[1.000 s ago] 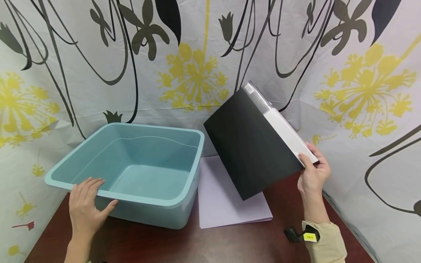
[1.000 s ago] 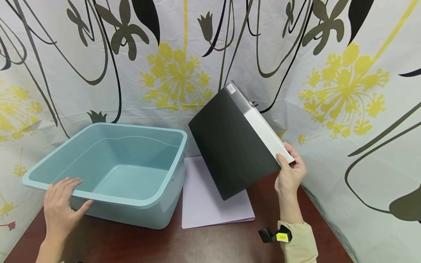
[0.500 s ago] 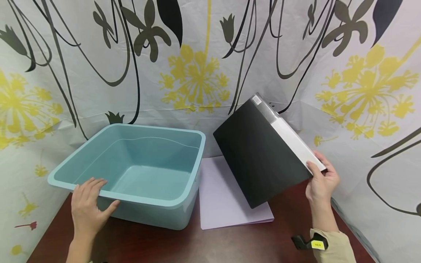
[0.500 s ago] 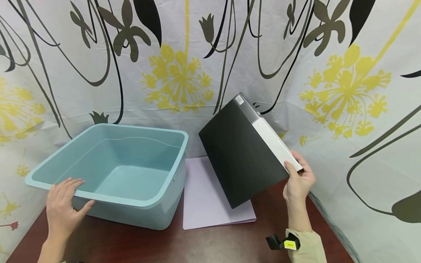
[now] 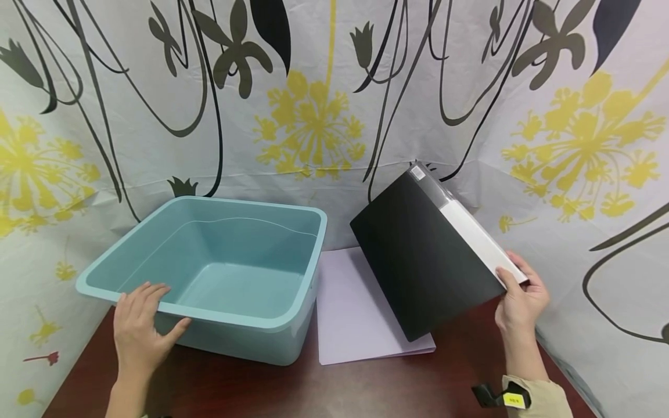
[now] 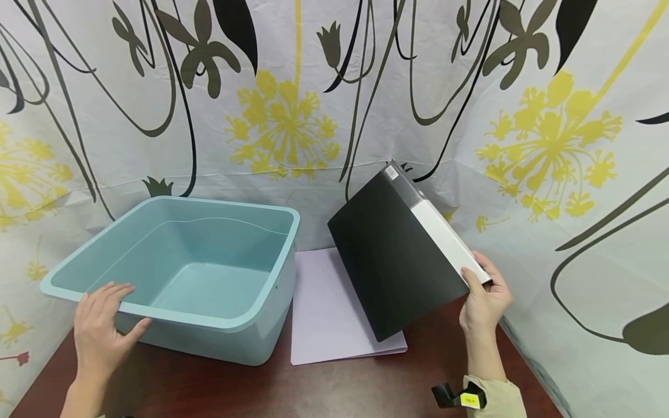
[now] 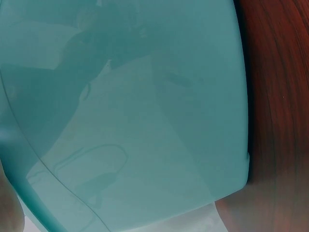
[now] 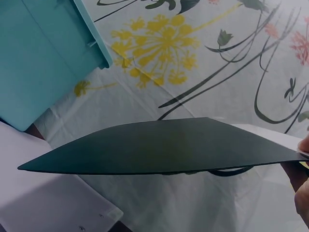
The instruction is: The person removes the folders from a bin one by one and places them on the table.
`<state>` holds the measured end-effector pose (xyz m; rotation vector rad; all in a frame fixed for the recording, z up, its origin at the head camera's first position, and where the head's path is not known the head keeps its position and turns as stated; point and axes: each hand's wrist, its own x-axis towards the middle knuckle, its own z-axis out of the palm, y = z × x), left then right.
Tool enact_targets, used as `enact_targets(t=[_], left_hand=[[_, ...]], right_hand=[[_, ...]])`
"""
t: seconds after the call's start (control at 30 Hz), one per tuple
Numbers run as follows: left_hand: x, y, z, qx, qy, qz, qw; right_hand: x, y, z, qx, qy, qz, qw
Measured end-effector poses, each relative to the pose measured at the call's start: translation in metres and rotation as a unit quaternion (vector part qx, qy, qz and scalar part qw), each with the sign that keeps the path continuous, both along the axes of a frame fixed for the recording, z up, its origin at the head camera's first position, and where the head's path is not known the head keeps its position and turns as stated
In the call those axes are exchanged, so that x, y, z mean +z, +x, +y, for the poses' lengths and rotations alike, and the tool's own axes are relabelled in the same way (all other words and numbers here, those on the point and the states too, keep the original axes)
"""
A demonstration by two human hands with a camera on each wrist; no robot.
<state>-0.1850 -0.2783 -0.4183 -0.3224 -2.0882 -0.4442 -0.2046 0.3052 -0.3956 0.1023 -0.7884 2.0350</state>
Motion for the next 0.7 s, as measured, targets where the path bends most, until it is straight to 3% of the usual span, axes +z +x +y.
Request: enact_targets(t=[0.7], left_hand=[[0.000, -0.001, 0.000, -0.002, 0.002, 0.018, 0.9998]], right_hand=[[-0.016, 0.013, 0.024, -0.025, -0.059, -0.047, 0.997]])
